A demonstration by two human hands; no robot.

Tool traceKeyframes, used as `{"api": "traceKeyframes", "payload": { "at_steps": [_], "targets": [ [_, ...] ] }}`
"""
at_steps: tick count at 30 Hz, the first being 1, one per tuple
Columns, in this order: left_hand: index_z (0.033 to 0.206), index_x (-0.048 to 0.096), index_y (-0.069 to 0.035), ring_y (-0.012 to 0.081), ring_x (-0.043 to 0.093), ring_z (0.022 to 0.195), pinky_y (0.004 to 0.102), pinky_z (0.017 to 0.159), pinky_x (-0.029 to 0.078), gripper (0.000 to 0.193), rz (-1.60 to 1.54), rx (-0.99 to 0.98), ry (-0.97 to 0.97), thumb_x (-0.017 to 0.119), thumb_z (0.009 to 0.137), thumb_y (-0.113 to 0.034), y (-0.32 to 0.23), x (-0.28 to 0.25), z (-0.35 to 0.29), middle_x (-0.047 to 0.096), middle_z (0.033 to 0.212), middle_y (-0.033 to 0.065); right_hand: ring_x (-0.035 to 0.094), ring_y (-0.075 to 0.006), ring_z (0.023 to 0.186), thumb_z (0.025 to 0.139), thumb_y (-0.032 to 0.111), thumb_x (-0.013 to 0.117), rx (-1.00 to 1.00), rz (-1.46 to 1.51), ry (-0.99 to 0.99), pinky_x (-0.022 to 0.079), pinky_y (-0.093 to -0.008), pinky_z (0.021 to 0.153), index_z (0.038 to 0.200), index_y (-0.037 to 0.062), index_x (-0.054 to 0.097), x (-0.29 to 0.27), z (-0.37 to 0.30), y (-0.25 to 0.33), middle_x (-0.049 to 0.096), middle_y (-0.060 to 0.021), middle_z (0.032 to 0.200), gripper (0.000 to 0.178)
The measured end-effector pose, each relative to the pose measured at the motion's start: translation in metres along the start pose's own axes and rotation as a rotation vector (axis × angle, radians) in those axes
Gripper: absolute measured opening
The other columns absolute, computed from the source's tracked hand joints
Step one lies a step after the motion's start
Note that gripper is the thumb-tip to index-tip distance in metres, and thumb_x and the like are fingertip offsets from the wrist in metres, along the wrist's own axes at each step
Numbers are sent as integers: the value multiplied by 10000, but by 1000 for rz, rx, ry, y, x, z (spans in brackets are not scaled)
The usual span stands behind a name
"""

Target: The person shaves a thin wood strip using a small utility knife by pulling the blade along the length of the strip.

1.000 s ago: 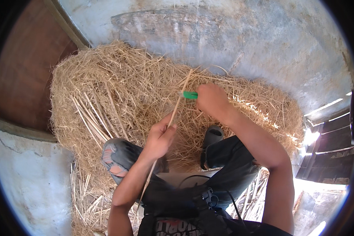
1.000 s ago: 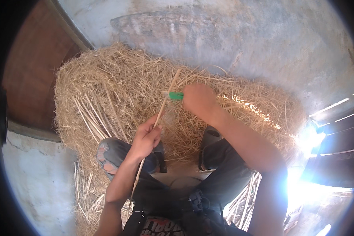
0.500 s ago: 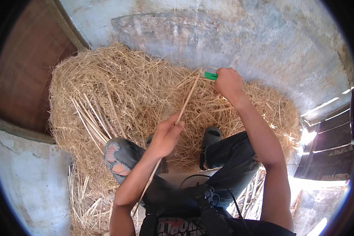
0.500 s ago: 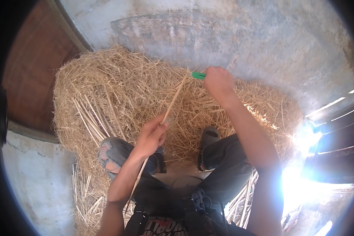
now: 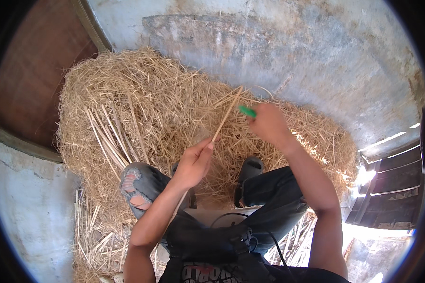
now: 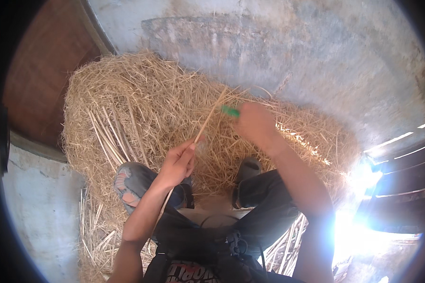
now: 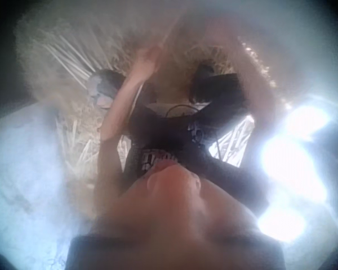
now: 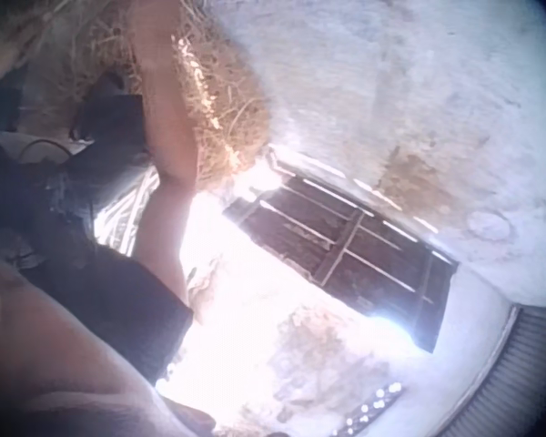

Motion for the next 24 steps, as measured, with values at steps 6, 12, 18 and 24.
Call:
{"api": "traceKeyframes", "payload": {
  "at_steps": [6,12,18,24],
  "targets": [
    [1535,477,-18,42,363,493,233,459,321,460,15,-52,-113,470,1136,-246,13,-2,13,397,621,-63,721,-413,782,834,88,656,-148,-21,223,581,-514,712,890,-11,737,36,-20,48,707,-247,846,139],
    [1515,509,-4,6,375,582,207,535,323,446,194,-38,-136,508,1116,-202,15,-9,7,420,674,-99,730,-389,777,891,64,608,-40,-14,99,584,-491,697,878,-38,710,40,23,10,707,-239,837,145],
    [1492,545,-18,26,382,571,229,520,330,432,201,70,-101,539,1105,-208,-3,9,5,425,668,-75,732,-364,838,922,73,624,325,-91,-6,584,-463,747,986,-59,700,-1,53,-107,724,-229,887,166],
    [1480,550,6,26,406,612,237,544,347,451,393,141,-202,587,1086,-211,-6,5,8,481,712,-65,708,-430,940,941,113,626,138,182,-127,545,-519,838,1275,-19,600,2,37,-80,718,-276,1033,360]
  ]
}}
Point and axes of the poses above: each hand's wrist, its own z-axis towards the middle knuckle, its own x-axis out of the palm, y = z × x, the point moved 5 cm from there along z, towards the middle knuckle
